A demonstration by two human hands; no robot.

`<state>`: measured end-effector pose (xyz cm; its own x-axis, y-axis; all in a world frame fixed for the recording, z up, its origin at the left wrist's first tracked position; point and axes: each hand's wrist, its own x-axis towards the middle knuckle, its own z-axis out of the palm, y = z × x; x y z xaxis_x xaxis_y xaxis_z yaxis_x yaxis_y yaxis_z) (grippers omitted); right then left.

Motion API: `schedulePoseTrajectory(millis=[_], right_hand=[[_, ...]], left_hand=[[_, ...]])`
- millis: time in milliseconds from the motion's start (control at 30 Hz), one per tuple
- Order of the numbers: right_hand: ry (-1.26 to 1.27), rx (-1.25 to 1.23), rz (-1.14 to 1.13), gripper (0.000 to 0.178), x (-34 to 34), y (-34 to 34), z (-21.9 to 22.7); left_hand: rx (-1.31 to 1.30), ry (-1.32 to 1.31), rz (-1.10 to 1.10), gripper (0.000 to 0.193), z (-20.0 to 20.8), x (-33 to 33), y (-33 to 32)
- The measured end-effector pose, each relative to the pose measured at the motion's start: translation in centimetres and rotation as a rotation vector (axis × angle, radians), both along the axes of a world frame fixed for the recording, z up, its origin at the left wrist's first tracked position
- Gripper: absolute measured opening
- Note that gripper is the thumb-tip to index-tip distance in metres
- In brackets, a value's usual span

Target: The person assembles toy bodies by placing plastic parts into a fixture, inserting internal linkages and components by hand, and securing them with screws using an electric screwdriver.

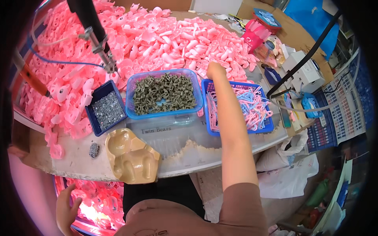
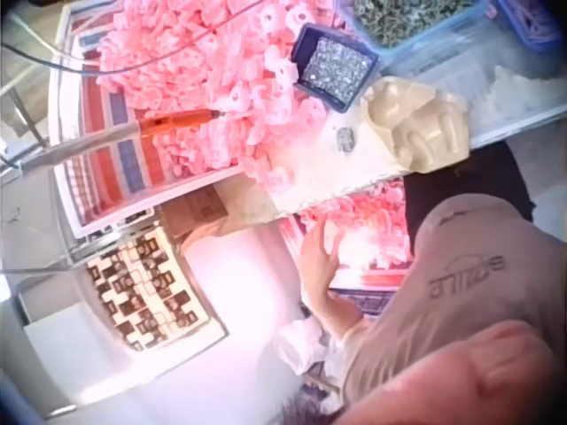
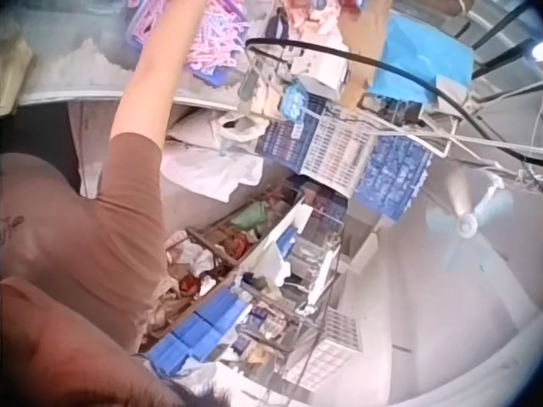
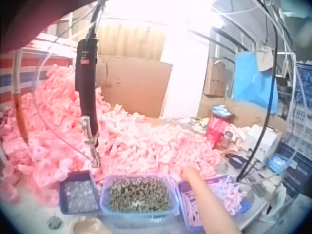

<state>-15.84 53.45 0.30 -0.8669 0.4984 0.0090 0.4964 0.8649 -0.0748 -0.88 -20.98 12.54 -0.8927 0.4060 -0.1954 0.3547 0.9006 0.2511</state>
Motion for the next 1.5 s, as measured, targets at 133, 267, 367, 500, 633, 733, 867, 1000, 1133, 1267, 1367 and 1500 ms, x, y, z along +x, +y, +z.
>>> schedulePoseTrajectory(millis=[133,267,367,500,633,733,867,1000,1133,1267,1367,1500], right_hand=[[-0.043,0.084,-0.058,0.024,-2.0,-1.1,-1.1],[0.198,0.130,-0.129,0.038,-1.4,0.2,-1.7],[0.243,0.265,0.017,0.025,-0.9,-0.4,-2.8],[0.404,0.002,0.008,0.033,1.3,-0.8,1.5],[0.291,-0.684,0.258,0.030,6.0,-2.5,7.7],[-0.073,-0.912,0.555,0.031,9.5,-9.1,9.8],[-0.297,-1.231,0.822,0.031,13.7,-18.0,9.4],[-0.443,-1.388,0.757,0.029,13.6,-20.1,9.8],[-0.046,-1.344,0.499,0.023,8.4,-13.3,8.4],[0.432,0.034,0.115,0.038,1.6,-2.1,2.6],[0.270,0.233,0.135,0.038,-0.4,2.1,-0.8],[0.125,0.555,0.120,0.022,-1.6,2.9,-1.6]], left_hand=[[0.107,-0.012,-0.284,0.050,-0.5,-0.4,4.7],[0.160,-0.083,-0.360,0.045,-0.4,-1.1,9.2],[0.153,-0.136,-0.416,0.039,-1.0,-1.6,11.8],[0.249,-0.075,-0.617,0.034,-2.2,-2.4,14.9],[0.370,0.015,-0.766,0.044,-2.9,-2.5,19.2],[0.425,0.168,-0.817,0.050,-3.7,-2.1,22.9],[0.560,0.333,-0.922,0.051,-5.4,-2.2,27.2],[0.633,0.440,-1.006,0.045,-6.5,-2.2,27.6],[0.676,0.391,-0.915,0.041,-6.0,-2.0,25.3],[0.675,0.423,-0.856,0.040,-6.5,-1.3,23.2],[0.623,0.424,-0.818,0.038,-6.9,-0.5,21.5],[0.547,0.466,-0.781,0.036,-8.7,0.4,19.9]])
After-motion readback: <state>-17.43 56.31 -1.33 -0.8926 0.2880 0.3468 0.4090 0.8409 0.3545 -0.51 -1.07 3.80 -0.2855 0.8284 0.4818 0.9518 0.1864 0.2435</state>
